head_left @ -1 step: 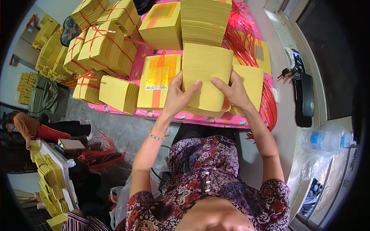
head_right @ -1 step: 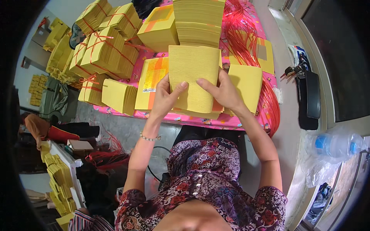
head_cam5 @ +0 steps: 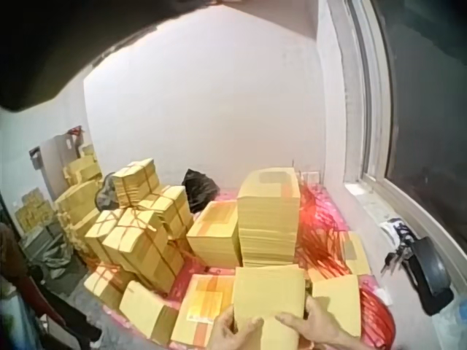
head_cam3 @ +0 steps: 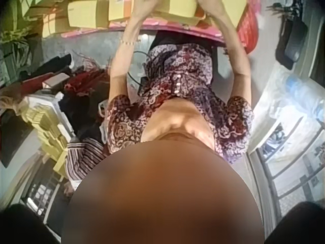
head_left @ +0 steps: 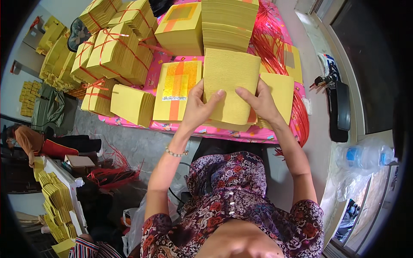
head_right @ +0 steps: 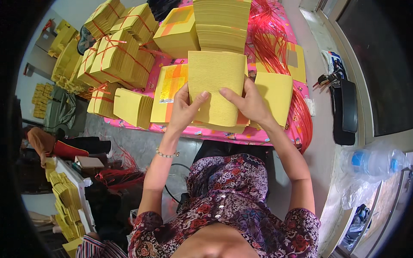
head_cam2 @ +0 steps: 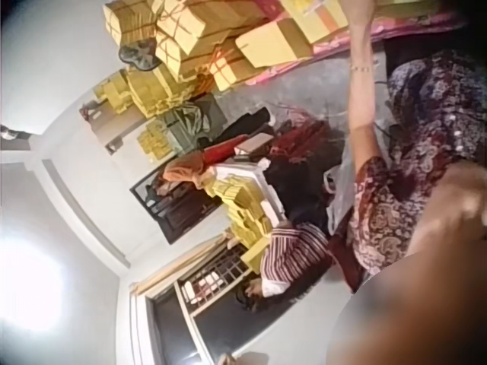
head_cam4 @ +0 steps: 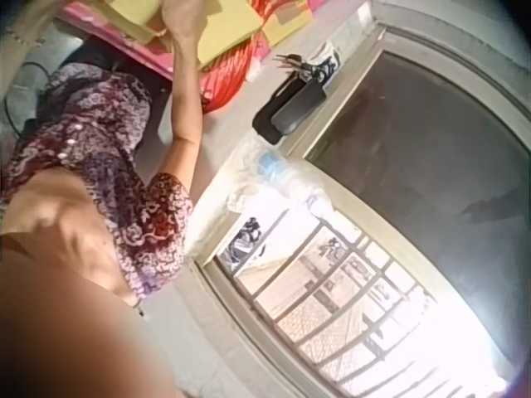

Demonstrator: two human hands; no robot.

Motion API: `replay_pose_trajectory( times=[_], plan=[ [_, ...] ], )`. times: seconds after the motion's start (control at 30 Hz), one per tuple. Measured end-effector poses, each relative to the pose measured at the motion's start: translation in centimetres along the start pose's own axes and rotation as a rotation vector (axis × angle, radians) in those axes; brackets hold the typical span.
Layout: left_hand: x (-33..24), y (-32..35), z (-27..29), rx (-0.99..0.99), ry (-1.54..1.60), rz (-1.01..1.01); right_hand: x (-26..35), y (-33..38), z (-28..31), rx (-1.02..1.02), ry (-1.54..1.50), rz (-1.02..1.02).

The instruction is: The recorder is counting stacks of yellow paper and bundling them using red ribbons.

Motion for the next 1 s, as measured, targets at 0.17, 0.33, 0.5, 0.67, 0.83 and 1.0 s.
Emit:
replay_pose_trajectory(
  times=[0.17,0.33,0.5,0.67,0.83,1.0],
  plan=[
    [0.1,0.4,0.4,0.006,0.012,-0.055,1.7,0.4,-0.5,-0.055,-0.005,0.126],
    [0.0,1.5,1.5,-0.003,-0.024,-0.084,2.0,0.7,-0.9,0.129,-0.036,0.059],
    [-0.3,2.5,1.6,-0.056,-0.206,-0.199,2.5,1.6,-1.3,0.062,0.132,0.074],
    [-2.1,2.4,0.6,-0.172,-0.171,-0.310,3.3,1.8,-1.2,0.025,0.285,0.096],
    [-1.1,1.3,0.6,-0.091,-0.158,-0.194,3.5,1.7,-1.2,0.039,0.358,0.133],
    [0.0,1.1,0.6,-0.066,-0.167,-0.203,4.9,1.7,-0.9,-0.048,0.280,0.246]
  ],
)
Point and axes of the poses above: each hand's wrist, its own y-axis away from the middle knuckle, its own z-axis out of the back of the hand, x = y × z, the point moved 7 cm from there along -y, towards the middle knuckle, and after that the axes turned 9 degrees about x, right-handed, at the moved point
